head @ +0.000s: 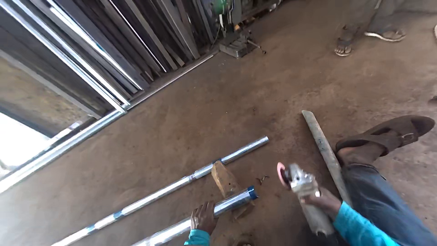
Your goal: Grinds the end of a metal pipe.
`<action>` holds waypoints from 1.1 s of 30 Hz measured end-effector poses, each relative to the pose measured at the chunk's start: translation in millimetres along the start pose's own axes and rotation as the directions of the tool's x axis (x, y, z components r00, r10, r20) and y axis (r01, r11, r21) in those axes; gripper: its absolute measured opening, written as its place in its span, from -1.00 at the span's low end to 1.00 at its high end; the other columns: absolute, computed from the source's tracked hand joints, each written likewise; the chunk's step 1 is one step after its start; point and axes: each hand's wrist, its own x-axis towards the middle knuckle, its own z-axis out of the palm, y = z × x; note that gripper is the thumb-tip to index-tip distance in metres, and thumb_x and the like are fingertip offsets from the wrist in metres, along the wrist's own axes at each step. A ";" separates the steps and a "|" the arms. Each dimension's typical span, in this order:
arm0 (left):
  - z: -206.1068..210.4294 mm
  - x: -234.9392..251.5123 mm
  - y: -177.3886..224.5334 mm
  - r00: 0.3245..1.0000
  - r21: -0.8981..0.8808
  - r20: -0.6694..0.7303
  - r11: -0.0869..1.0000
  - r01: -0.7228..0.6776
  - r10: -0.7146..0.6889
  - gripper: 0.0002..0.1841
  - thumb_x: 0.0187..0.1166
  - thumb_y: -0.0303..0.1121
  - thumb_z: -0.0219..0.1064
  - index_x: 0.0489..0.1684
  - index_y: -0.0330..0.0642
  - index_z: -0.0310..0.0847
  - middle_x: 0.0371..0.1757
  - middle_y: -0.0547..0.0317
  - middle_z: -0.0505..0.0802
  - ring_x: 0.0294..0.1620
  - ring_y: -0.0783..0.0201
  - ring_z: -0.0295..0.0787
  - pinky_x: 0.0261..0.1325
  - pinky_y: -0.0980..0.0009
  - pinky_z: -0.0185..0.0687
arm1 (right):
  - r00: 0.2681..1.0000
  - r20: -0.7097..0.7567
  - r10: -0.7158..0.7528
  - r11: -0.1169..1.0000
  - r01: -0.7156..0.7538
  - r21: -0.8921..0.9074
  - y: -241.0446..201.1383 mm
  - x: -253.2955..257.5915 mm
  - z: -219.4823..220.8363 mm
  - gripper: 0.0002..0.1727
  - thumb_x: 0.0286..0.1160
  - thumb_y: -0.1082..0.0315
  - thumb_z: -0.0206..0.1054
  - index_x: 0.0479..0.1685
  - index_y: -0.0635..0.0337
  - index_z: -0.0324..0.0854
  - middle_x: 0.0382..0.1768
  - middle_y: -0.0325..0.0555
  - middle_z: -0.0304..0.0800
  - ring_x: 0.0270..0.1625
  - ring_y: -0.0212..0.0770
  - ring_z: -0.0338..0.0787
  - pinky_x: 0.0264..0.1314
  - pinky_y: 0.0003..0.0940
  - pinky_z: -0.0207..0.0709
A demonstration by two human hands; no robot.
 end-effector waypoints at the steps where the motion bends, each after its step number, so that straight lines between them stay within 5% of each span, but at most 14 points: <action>1: 3.6 -1.6 -1.6 0.998 0.011 -0.057 1.000 -0.017 0.018 -0.45 -0.06 -0.25 0.73 0.02 -0.25 0.84 -0.08 -0.14 0.95 -0.10 -0.19 0.94 -0.02 -0.18 0.78 | 0.998 0.049 0.046 0.998 -0.044 -0.037 19.1 0.7 6.0 -0.27 -0.06 0.34 0.68 0.26 0.37 0.55 -0.11 -0.03 0.84 -0.09 -0.24 0.85 0.06 -0.25 0.76; 3: 11.6 -8.7 -5.5 0.991 0.022 -0.127 0.999 -0.040 0.042 -0.43 -0.13 -0.27 0.74 0.01 -0.25 0.84 -0.09 -0.13 0.95 -0.12 -0.20 0.94 -0.04 -0.20 0.78 | 0.987 0.116 0.114 0.986 -0.099 -0.131 46.6 1.0 18.6 -0.19 -0.20 0.20 0.74 0.24 0.33 0.59 -0.09 0.01 0.86 -0.04 -0.17 0.87 0.12 -0.16 0.76; 6: 20.7 -15.6 -8.5 0.976 0.042 -0.203 0.996 -0.075 0.082 -0.41 -0.21 -0.32 0.73 -0.01 -0.23 0.84 -0.10 -0.12 0.93 -0.14 -0.18 0.91 -0.08 -0.20 0.75 | 0.971 0.201 0.132 0.964 -0.078 -0.255 57.1 6.0 27.6 -0.18 -0.15 0.16 0.77 0.28 0.29 0.60 0.01 0.03 0.85 0.06 -0.15 0.86 0.25 -0.12 0.71; 13: 26.2 -21.6 -11.4 0.955 0.056 -0.272 0.993 -0.107 0.118 -0.55 0.05 -0.25 0.56 -0.04 -0.25 0.82 -0.11 -0.12 0.91 -0.14 -0.21 0.89 -0.06 -0.21 0.72 | 0.924 0.358 0.131 0.891 0.049 -0.452 37.0 10.9 33.1 -0.11 -0.08 0.10 0.77 0.40 0.26 0.55 0.14 0.11 0.81 0.21 -0.05 0.80 0.37 0.00 0.62; 28: 29.6 -22.6 -13.5 0.944 0.061 -0.300 0.990 -0.124 0.137 -0.54 0.00 -0.26 0.55 -0.06 -0.30 0.81 -0.14 -0.14 0.91 -0.20 -0.21 0.88 -0.13 -0.23 0.69 | 0.905 0.394 0.160 0.834 0.089 -0.544 28.4 20.8 24.6 -0.10 0.05 0.10 0.75 0.48 0.32 0.49 0.26 0.25 0.74 0.34 0.11 0.74 0.45 0.14 0.53; 33: 25.3 -22.2 -12.6 0.958 0.057 -0.250 0.990 -0.128 0.139 -0.48 -0.09 -0.28 0.62 -0.05 -0.33 0.80 -0.11 -0.20 0.91 -0.17 -0.26 0.88 -0.10 -0.26 0.69 | 0.906 0.402 0.134 0.870 0.086 -0.485 14.0 11.3 31.6 -0.14 0.07 0.16 0.75 0.46 0.32 0.51 0.25 0.20 0.75 0.32 0.01 0.74 0.47 0.01 0.53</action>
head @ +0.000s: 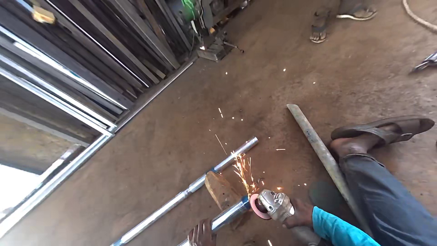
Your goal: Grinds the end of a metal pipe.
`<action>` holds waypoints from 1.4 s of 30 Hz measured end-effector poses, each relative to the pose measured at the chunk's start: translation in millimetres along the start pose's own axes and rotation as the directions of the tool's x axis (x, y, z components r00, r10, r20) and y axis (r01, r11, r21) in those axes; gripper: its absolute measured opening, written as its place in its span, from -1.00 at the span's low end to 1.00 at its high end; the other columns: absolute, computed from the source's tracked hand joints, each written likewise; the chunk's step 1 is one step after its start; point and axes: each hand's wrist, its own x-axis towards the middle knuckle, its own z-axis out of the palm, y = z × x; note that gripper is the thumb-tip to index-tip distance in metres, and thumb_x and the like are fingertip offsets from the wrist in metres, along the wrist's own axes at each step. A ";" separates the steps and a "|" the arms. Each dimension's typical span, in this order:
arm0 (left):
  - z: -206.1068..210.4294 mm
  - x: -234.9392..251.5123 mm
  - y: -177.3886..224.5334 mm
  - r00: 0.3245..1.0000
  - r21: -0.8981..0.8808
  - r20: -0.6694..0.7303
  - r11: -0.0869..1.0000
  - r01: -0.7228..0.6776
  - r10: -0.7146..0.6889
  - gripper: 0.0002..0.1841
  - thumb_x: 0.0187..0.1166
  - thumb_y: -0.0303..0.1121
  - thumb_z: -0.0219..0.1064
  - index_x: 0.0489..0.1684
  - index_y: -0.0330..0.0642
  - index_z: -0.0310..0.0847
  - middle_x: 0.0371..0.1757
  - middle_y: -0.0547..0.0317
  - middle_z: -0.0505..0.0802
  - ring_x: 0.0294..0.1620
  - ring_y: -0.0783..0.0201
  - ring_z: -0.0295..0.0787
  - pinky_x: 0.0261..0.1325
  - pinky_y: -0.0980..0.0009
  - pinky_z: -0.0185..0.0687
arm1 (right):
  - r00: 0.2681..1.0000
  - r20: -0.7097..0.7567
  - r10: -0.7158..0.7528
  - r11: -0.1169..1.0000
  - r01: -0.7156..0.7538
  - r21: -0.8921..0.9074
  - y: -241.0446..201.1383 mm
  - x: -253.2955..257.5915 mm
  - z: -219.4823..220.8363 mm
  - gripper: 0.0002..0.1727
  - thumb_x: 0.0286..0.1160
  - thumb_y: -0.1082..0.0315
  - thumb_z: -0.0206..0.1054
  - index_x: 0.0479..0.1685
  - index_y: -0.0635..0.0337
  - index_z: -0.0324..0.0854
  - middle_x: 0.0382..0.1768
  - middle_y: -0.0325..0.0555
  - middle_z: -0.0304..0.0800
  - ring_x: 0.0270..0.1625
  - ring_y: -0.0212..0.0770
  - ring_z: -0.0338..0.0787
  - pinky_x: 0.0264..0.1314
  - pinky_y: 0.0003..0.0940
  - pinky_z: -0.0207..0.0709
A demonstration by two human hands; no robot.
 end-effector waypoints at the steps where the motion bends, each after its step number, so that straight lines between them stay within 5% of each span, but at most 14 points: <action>1: -0.6 -0.1 -0.1 1.000 0.004 0.013 1.000 0.006 -0.006 -0.46 -0.12 -0.29 0.64 -0.04 -0.33 0.81 -0.10 -0.20 0.91 -0.15 -0.26 0.89 -0.09 -0.26 0.70 | 1.000 0.011 -0.016 1.000 0.016 -0.003 6.5 4.4 0.8 -0.11 0.04 0.15 0.75 0.48 0.31 0.49 0.26 0.20 0.74 0.32 0.01 0.74 0.46 0.02 0.54; 8: -3.3 0.8 2.4 0.999 -0.013 0.034 1.000 0.019 -0.018 -0.47 -0.07 -0.33 0.64 0.00 -0.32 0.81 -0.05 -0.20 0.91 -0.10 -0.28 0.88 -0.04 -0.26 0.69 | 0.999 0.036 0.004 1.000 -0.003 -0.022 1.8 1.8 -3.7 -0.15 0.10 0.22 0.74 0.47 0.34 0.48 0.26 0.24 0.72 0.32 0.06 0.74 0.43 0.06 0.54; 14: -32.7 8.9 14.4 0.974 -0.045 0.206 0.993 0.105 -0.093 -0.45 0.11 -0.36 0.66 0.17 -0.39 0.75 0.09 -0.32 0.87 0.08 -0.38 0.84 0.19 -0.33 0.65 | 0.999 0.036 0.005 0.998 -0.002 -0.068 3.5 -0.9 -7.9 -0.10 0.11 0.21 0.74 0.53 0.36 0.44 0.33 0.29 0.69 0.40 0.11 0.70 0.50 0.09 0.50; 25: -16.3 8.8 3.1 0.991 -0.026 0.126 0.999 0.043 -0.040 -0.43 -0.01 -0.33 0.68 0.10 -0.33 0.79 -0.01 -0.26 0.90 -0.05 -0.31 0.88 0.01 -0.29 0.70 | 0.997 0.047 -0.055 0.998 0.057 -0.036 6.0 5.7 -4.2 -0.12 0.09 0.22 0.75 0.50 0.35 0.47 0.31 0.26 0.71 0.37 0.08 0.71 0.49 0.07 0.51; 30: -22.1 11.1 5.5 0.975 -0.026 0.210 0.996 0.086 -0.079 -0.42 0.00 -0.34 0.68 0.13 -0.35 0.78 0.03 -0.29 0.90 0.00 -0.33 0.87 0.08 -0.31 0.68 | 0.996 0.082 -0.025 0.997 0.031 -0.074 2.4 3.9 -5.4 -0.14 0.12 0.17 0.74 0.46 0.37 0.49 0.28 0.29 0.71 0.35 0.12 0.72 0.45 0.13 0.51; 33: -35.2 16.3 12.2 0.938 -0.035 0.320 0.987 0.154 -0.135 -0.44 0.18 -0.35 0.62 0.24 -0.35 0.73 0.17 -0.30 0.86 0.15 -0.34 0.82 0.23 -0.27 0.63 | 0.996 0.076 -0.037 0.994 0.044 -0.098 1.7 1.2 -6.9 -0.14 0.14 0.17 0.73 0.49 0.37 0.48 0.31 0.31 0.70 0.39 0.15 0.70 0.48 0.13 0.49; 38: -20.0 10.3 3.5 0.959 -0.050 0.264 0.992 0.115 -0.098 -0.41 0.05 -0.37 0.66 0.19 -0.36 0.75 0.11 -0.33 0.87 0.07 -0.39 0.84 0.14 -0.35 0.64 | 0.997 0.068 -0.043 0.999 0.045 -0.021 -7.5 -8.0 -3.9 -0.12 0.19 0.24 0.72 0.55 0.42 0.42 0.39 0.37 0.63 0.46 0.15 0.64 0.57 0.07 0.42; 42: -37.8 19.7 13.2 0.922 -0.038 0.354 0.982 0.183 -0.158 -0.46 0.25 -0.31 0.58 0.27 -0.33 0.73 0.22 -0.28 0.85 0.21 -0.34 0.80 0.29 -0.27 0.62 | 0.997 0.072 -0.029 0.997 0.034 -0.071 2.2 -0.8 -5.1 -0.14 0.15 0.17 0.73 0.49 0.38 0.48 0.31 0.33 0.69 0.39 0.17 0.70 0.49 0.16 0.48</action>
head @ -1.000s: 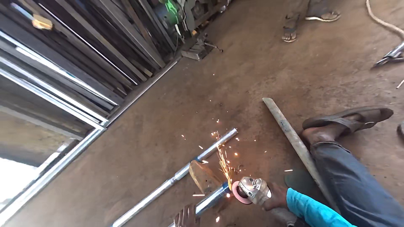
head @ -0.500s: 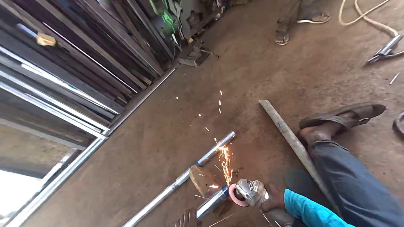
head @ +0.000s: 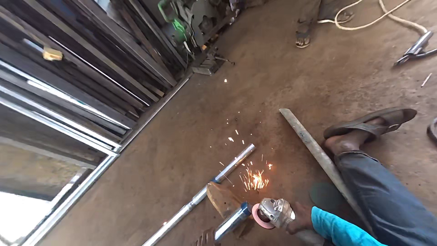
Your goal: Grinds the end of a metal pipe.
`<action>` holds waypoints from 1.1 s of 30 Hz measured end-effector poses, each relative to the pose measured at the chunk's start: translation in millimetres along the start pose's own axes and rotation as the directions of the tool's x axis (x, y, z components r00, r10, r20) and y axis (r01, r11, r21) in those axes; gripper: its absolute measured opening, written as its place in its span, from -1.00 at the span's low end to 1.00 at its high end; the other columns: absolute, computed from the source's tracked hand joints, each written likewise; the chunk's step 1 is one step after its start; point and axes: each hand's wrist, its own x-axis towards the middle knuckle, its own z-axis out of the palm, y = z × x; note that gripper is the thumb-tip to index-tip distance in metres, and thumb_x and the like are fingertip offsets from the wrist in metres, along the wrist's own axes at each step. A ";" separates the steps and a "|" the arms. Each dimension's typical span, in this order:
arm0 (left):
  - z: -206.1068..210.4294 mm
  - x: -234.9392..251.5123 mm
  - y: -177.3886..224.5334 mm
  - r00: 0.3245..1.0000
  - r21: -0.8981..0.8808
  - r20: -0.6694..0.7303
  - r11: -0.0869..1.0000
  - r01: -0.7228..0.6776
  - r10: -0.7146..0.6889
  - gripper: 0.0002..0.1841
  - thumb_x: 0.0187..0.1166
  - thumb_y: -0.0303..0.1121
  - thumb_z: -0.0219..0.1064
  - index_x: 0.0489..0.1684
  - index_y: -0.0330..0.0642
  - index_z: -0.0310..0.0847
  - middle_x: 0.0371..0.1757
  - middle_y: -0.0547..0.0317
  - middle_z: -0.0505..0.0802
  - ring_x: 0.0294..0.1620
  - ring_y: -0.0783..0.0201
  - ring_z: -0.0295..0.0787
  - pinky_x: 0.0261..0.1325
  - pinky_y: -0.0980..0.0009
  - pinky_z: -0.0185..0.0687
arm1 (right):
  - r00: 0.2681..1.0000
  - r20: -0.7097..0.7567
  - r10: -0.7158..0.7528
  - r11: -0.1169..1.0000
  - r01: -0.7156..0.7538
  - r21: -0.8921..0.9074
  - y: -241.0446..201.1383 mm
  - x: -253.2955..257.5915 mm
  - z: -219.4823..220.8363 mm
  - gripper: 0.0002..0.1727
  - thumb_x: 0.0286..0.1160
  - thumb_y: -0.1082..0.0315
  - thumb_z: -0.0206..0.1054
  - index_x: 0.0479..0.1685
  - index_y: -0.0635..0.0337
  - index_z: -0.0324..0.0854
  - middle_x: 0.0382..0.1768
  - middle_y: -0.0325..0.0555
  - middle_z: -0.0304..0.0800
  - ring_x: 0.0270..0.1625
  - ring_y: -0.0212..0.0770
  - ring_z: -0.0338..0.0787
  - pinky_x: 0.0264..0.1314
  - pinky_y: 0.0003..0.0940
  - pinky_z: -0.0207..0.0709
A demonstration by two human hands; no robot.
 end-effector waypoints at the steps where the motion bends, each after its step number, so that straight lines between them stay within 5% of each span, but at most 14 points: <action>1: -0.3 0.5 1.0 1.000 -0.006 -0.016 1.000 -0.009 0.009 -0.47 0.23 -0.34 0.59 0.24 -0.36 0.74 0.19 -0.30 0.86 0.18 -0.36 0.81 0.26 -0.28 0.63 | 1.000 -0.004 -0.003 1.000 0.003 0.009 -2.6 1.3 -0.1 -0.16 0.15 0.17 0.73 0.47 0.38 0.50 0.29 0.32 0.70 0.37 0.16 0.71 0.47 0.16 0.49; 9: -5.6 24.4 -5.0 0.975 0.002 0.205 0.996 0.090 -0.089 -0.34 0.14 -0.20 0.62 0.34 -0.26 0.71 0.25 -0.24 0.86 0.25 -0.29 0.82 0.32 -0.29 0.60 | 0.995 -0.100 -0.021 0.994 0.032 0.107 10.1 7.4 5.0 -0.12 0.03 0.21 0.77 0.47 0.35 0.49 0.27 0.25 0.73 0.35 0.08 0.73 0.46 0.08 0.54; 13: -25.9 49.4 -1.7 0.855 0.070 0.482 0.981 0.180 -0.191 -0.25 0.22 -0.04 0.57 0.52 -0.07 0.60 0.33 -0.12 0.84 0.33 -0.19 0.79 0.37 -0.27 0.61 | 0.932 -0.361 0.006 0.951 0.107 0.291 2.7 19.9 26.0 -0.03 -0.14 0.16 0.76 0.48 0.31 0.46 0.17 0.08 0.80 0.23 -0.11 0.80 0.39 -0.11 0.62; 16: -37.3 63.5 -0.6 0.777 0.085 0.603 0.983 0.165 -0.183 -0.24 0.24 -0.04 0.58 0.55 -0.08 0.55 0.33 -0.17 0.83 0.38 -0.20 0.76 0.42 -0.28 0.56 | 0.891 -0.448 0.073 0.908 0.127 0.400 -5.0 44.0 43.7 0.08 -0.18 0.11 0.78 0.55 0.34 0.38 0.20 0.12 0.79 0.25 -0.07 0.80 0.42 -0.09 0.61; 25: -30.7 101.0 -21.6 0.657 -0.028 0.754 0.998 0.063 -0.020 -0.23 0.17 -0.24 0.67 0.50 -0.24 0.56 0.29 -0.32 0.81 0.36 -0.23 0.75 0.49 -0.18 0.55 | 0.888 -0.438 0.140 0.917 0.050 0.396 -19.9 57.7 61.3 0.18 -0.16 -0.04 0.75 0.65 0.30 0.30 0.30 0.12 0.75 0.36 -0.02 0.76 0.49 -0.03 0.57; 33: -30.8 104.7 -23.5 0.644 -0.067 0.765 0.996 0.053 0.017 -0.26 0.16 -0.27 0.68 0.45 -0.29 0.59 0.27 -0.34 0.81 0.36 -0.23 0.75 0.49 -0.20 0.53 | 0.886 -0.444 0.132 0.921 0.057 0.386 -20.5 67.0 68.7 0.19 -0.14 -0.02 0.75 0.67 0.28 0.26 0.31 0.10 0.75 0.36 -0.07 0.77 0.50 -0.06 0.57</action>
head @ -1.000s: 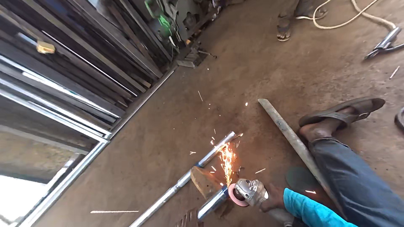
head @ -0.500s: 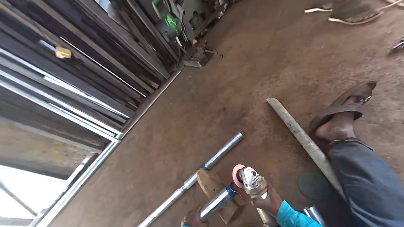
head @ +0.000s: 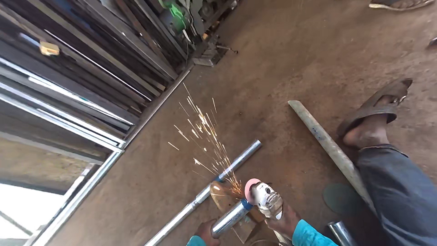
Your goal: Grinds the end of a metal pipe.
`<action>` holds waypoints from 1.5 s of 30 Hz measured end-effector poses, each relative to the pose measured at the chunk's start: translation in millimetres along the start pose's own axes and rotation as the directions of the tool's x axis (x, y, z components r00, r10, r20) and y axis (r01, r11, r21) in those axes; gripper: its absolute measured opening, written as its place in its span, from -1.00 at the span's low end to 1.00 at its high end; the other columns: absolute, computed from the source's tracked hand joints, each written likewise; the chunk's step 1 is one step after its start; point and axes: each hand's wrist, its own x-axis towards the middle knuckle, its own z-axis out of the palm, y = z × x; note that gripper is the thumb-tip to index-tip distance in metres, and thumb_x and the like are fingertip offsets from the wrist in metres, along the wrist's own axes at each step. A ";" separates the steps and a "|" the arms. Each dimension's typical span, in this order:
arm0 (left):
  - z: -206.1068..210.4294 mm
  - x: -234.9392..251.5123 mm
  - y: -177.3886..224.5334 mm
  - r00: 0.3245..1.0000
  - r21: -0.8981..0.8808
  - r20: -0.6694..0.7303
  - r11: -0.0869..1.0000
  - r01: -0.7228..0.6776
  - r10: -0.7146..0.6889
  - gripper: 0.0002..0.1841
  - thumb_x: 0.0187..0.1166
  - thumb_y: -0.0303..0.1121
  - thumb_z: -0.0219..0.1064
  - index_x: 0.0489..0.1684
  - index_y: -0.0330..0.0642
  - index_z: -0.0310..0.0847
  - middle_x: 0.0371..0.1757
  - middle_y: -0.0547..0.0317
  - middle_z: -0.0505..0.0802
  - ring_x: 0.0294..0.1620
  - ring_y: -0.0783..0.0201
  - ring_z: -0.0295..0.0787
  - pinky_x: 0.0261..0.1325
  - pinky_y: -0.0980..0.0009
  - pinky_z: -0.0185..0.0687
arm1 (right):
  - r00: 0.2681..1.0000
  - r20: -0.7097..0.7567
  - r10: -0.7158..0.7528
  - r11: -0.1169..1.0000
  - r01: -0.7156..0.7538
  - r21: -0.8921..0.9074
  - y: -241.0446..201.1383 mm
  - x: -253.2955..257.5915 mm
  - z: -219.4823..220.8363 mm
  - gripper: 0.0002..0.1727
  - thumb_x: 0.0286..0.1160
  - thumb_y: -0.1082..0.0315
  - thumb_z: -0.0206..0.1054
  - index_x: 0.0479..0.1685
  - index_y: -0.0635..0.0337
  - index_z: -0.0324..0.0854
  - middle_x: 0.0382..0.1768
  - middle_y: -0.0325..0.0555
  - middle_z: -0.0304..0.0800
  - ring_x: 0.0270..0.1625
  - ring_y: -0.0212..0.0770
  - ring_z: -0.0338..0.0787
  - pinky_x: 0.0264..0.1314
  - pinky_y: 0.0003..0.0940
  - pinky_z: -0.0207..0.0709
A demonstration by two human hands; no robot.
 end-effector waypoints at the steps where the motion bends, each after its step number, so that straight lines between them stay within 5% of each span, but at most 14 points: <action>1: -0.2 0.3 0.3 1.000 0.000 0.004 1.000 -0.001 0.001 -0.26 0.16 -0.28 0.68 0.45 -0.29 0.59 0.27 -0.34 0.81 0.36 -0.23 0.74 0.50 -0.20 0.53 | 1.000 -0.001 0.012 1.000 -0.012 -0.022 0.5 1.4 1.4 0.19 -0.14 -0.05 0.74 0.67 0.27 0.27 0.30 0.09 0.76 0.34 -0.06 0.78 0.49 -0.05 0.58; 7: 0.2 1.1 0.0 1.000 0.013 -0.001 1.000 0.000 0.000 -0.28 0.18 -0.25 0.66 0.45 -0.28 0.60 0.26 -0.33 0.81 0.36 -0.22 0.75 0.49 -0.18 0.54 | 0.997 -0.047 0.057 0.984 -0.063 -0.164 -5.3 -4.0 -3.1 0.19 -0.11 -0.06 0.74 0.68 0.25 0.26 0.31 0.10 0.76 0.36 0.00 0.78 0.49 0.02 0.58; 23: -2.5 -0.3 2.5 1.000 0.017 0.021 1.000 0.017 -0.018 -0.25 0.20 -0.26 0.67 0.51 -0.24 0.56 0.31 -0.32 0.79 0.40 -0.21 0.73 0.52 -0.18 0.51 | 0.996 -0.070 0.058 0.977 -0.071 -0.203 -5.4 -3.7 -2.5 0.18 -0.13 -0.08 0.73 0.67 0.24 0.28 0.32 0.10 0.75 0.36 0.02 0.77 0.47 0.04 0.58; 31: 1.5 -2.8 -5.0 0.996 -0.079 -0.078 0.996 -0.049 0.043 -0.19 0.09 -0.32 0.69 0.52 -0.25 0.52 0.29 -0.33 0.79 0.35 -0.24 0.74 0.46 -0.21 0.56 | 0.987 -0.158 0.012 0.999 -0.020 -0.050 -0.6 -8.5 -25.2 0.18 -0.19 -0.04 0.75 0.62 0.32 0.32 0.22 0.14 0.80 0.29 0.03 0.80 0.43 0.07 0.61; 34: 19.4 -12.7 -20.4 0.890 -0.129 -0.446 0.978 -0.162 0.088 -0.17 -0.06 -0.25 0.70 0.42 -0.24 0.57 0.20 -0.14 0.83 0.19 -0.12 0.81 0.30 -0.13 0.70 | 0.977 -0.213 -0.014 1.000 0.015 0.006 3.1 -6.0 -34.0 0.17 -0.27 0.01 0.75 0.59 0.32 0.35 0.20 0.11 0.81 0.25 -0.03 0.82 0.40 0.03 0.64; 36: 44.8 -17.3 -24.0 0.687 0.029 -0.711 0.983 -0.180 0.146 -0.28 -0.06 -0.15 0.65 0.24 -0.27 0.71 0.16 -0.13 0.87 0.15 -0.16 0.85 0.20 -0.18 0.74 | 0.974 -0.227 -0.007 1.000 0.007 0.001 9.2 -1.9 -37.6 0.16 -0.26 -0.01 0.75 0.57 0.33 0.38 0.18 0.12 0.82 0.23 -0.02 0.83 0.39 0.03 0.64; 37: 57.7 -16.2 -22.0 0.603 0.097 -0.780 0.984 -0.147 0.167 -0.26 -0.05 -0.10 0.63 0.26 -0.30 0.71 0.20 -0.21 0.85 0.19 -0.25 0.82 0.23 -0.25 0.69 | 0.973 -0.229 -0.007 1.000 0.007 0.001 12.1 0.7 -38.6 0.14 -0.24 -0.01 0.76 0.55 0.35 0.39 0.17 0.13 0.82 0.23 -0.01 0.83 0.38 0.05 0.64; 39: 71.1 -5.8 -15.4 0.549 0.130 -0.828 0.991 -0.009 0.114 -0.12 -0.03 0.04 0.67 0.41 -0.27 0.66 0.30 -0.28 0.81 0.29 -0.32 0.76 0.40 -0.32 0.53 | 0.973 -0.230 -0.024 1.000 0.027 0.011 14.3 6.5 -38.0 0.11 -0.25 0.00 0.77 0.51 0.35 0.42 0.15 0.11 0.82 0.20 -0.03 0.83 0.36 0.02 0.65; 41: 59.7 5.1 -8.8 0.612 0.081 -0.791 0.993 0.091 0.009 -0.24 0.07 -0.04 0.69 0.36 -0.21 0.71 0.25 -0.22 0.85 0.28 -0.28 0.79 0.41 -0.27 0.56 | 0.972 -0.228 -0.052 0.998 0.057 0.017 13.9 9.8 -35.4 0.11 -0.30 -0.01 0.76 0.48 0.35 0.44 0.12 0.09 0.83 0.18 -0.06 0.84 0.33 -0.01 0.67; 43: 24.2 0.1 1.7 0.866 -0.016 -0.471 0.983 0.180 -0.167 -0.31 0.34 -0.22 0.54 0.58 -0.12 0.54 0.46 -0.19 0.74 0.52 -0.23 0.63 0.61 -0.20 0.39 | 0.979 -0.196 -0.057 0.998 0.061 0.014 10.8 6.5 -32.7 0.13 -0.29 -0.01 0.77 0.51 0.36 0.42 0.15 0.10 0.82 0.21 -0.06 0.83 0.36 -0.03 0.66; 45: -1.2 -4.5 1.4 0.977 -0.007 -0.156 0.990 0.144 -0.144 -0.23 0.34 -0.26 0.53 0.70 -0.08 0.41 0.46 -0.26 0.73 0.51 -0.26 0.63 0.56 -0.27 0.45 | 0.981 -0.178 -0.074 0.997 0.076 0.004 5.7 1.9 -30.2 0.14 -0.32 -0.01 0.76 0.50 0.37 0.43 0.15 0.10 0.82 0.21 -0.06 0.83 0.36 -0.04 0.66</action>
